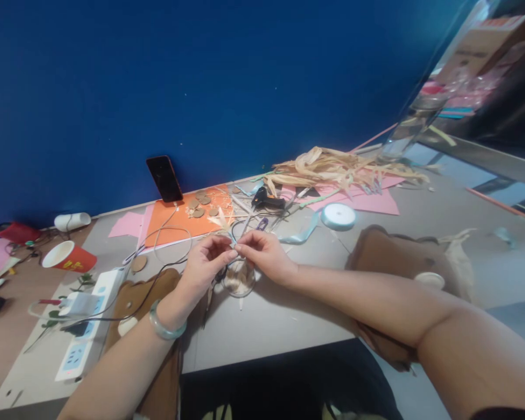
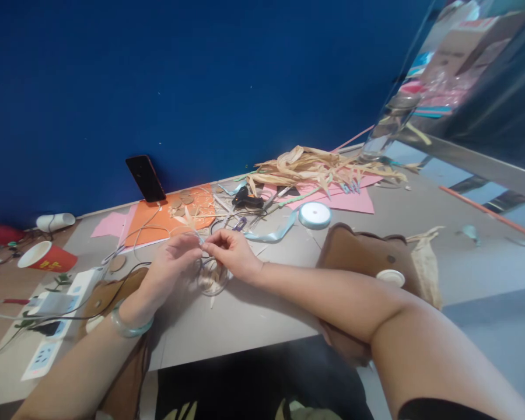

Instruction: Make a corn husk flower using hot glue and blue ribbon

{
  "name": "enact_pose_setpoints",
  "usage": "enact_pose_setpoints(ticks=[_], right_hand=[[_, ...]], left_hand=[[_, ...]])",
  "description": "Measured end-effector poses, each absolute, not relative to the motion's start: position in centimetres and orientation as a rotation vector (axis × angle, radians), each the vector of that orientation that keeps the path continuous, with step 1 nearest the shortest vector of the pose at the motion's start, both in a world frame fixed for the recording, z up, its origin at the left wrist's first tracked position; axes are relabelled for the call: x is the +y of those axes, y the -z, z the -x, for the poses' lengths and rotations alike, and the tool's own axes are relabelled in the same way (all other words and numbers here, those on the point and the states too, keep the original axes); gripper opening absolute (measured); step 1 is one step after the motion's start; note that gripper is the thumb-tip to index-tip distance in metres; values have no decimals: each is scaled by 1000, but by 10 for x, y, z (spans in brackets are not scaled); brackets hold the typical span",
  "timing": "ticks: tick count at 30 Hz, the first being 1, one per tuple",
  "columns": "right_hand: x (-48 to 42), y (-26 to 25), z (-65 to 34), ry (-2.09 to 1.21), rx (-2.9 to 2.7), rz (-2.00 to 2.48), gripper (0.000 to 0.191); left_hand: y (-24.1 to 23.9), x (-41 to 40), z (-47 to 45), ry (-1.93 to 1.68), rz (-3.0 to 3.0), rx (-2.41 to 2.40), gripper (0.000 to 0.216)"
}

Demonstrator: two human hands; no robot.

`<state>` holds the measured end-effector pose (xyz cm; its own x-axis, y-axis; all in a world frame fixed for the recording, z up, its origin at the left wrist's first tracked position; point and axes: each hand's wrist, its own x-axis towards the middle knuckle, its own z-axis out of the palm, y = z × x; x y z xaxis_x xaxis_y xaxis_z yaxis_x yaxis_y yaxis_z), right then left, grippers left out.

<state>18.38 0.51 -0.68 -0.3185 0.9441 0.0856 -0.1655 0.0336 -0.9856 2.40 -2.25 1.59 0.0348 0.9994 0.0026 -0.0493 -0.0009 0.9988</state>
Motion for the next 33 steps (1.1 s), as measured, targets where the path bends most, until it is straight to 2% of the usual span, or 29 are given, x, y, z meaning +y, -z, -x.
enact_pose_setpoints(ticks=[11,14,23,33], right_hand=[[-4,9,-184,-1579,-1397,799,31],[-5,8,-184,-1631,-1377,766,32],[-5,8,-183,-1679,-1370,699,33],[-8,12,-182,-1753,-1386,608,32]], left_hand=[[-25,-25,-25,-1199,-1182,1199,24],[-21,-23,-22,-1162,-1153,1144,27],[-11,-19,-18,-1209,-1112,1077,17],[-9,-20,-14,-1158,-1095,1101,21]])
